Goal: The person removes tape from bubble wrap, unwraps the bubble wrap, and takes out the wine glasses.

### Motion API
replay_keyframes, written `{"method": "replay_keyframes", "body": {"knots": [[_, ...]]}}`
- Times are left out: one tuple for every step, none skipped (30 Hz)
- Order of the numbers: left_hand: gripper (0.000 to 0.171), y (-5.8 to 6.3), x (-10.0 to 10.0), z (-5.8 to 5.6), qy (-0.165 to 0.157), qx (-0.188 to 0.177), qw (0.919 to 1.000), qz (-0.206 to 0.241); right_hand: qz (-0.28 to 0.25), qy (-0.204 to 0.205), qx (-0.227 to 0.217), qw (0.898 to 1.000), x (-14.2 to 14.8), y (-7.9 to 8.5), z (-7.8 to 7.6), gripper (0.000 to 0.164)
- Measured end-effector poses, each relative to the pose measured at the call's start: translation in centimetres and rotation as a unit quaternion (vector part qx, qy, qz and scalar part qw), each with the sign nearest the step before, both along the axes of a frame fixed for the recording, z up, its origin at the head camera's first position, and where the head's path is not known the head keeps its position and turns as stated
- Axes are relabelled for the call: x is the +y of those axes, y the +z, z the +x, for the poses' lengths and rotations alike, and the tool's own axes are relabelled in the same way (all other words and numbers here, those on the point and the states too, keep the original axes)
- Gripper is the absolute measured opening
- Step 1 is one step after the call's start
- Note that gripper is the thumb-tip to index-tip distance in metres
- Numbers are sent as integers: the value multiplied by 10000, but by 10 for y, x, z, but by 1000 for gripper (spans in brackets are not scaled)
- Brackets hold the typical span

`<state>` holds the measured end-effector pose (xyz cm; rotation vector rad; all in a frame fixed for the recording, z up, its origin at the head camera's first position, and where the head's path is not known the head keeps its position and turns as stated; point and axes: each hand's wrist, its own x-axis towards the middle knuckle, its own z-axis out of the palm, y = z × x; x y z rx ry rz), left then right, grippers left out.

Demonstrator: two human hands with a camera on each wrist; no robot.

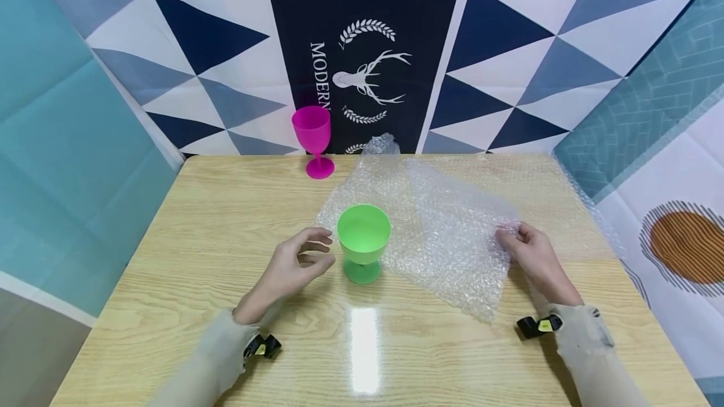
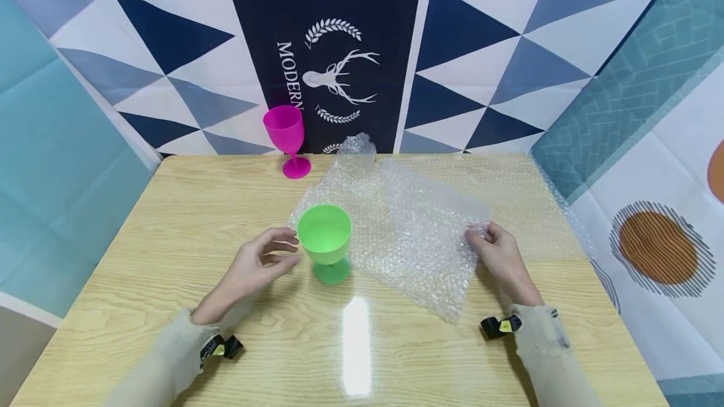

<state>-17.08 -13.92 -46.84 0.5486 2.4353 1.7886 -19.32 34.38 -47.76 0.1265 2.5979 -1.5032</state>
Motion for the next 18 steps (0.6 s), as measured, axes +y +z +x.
{"method": "replay_keyframes", "body": {"knots": [[48,-2,2,1,-23,-121,9999,94,30,-7,-14,10000,0,0,0,52],[49,-3,5,1,-41,-220,9996,159,76,-29,-34,10000,0,0,0,53],[49,-5,7,2,-58,-245,9995,200,136,-49,-48,9999,0,1,0,54],[50,-7,9,2,-66,-283,9993,252,196,-71,-40,9998,0,0,-1,56],[50,-9,12,2,-69,-333,9989,329,237,-75,-37,9997,0,0,-1,56],[51,-11,14,2,-72,-370,9984,421,281,-85,-33,9996,0,0,-1,57],[52,-13,17,1,-69,-410,9979,490,343,-96,-15,9994,-1,0,-1,57],[53,-14,19,1,-72,-455,9974,556,394,-112,1,9992,-1,0,-1,57],[54,-16,21,1,-63,-485,9970,601,422,-124,20,9990,-1,0,-2,57],[55,-17,23,1,-54,-520,9967,625,429,-135,26,9990,-1,-1,-2,57],[55,-18,25,1,-60,-541,9966,624,418,-146,5,9990,-1,-1,-3,57],[55,-19,27,1,-81,-559,9966,607,414,-168,-10,9990,-1,-2,-3,57],[55,-19,29,1,-110,-582,9966,578,410,-179,-30,9990,-1,-3,-3,57],[55,-19,31,1,-144,-584,9967,548,397,-191,-52,9990,-1,-4,-3,57],[54,-20,32,1,-165,-574,9969,516,376,-193,-71,9991,-1,-5,-3,57],[53,-21,33,0,-191,-578,9969,491,363,-195,-92,9991,0,-6,-3,57],[52,-21,34,0,-214,-579,9970,467,358,-198,-105,9991,0,-6,-3,57],[52,-21,35,-1,-219,-565,9973,408,348,-200,-103,9991,1,-7,-3,57]]}}
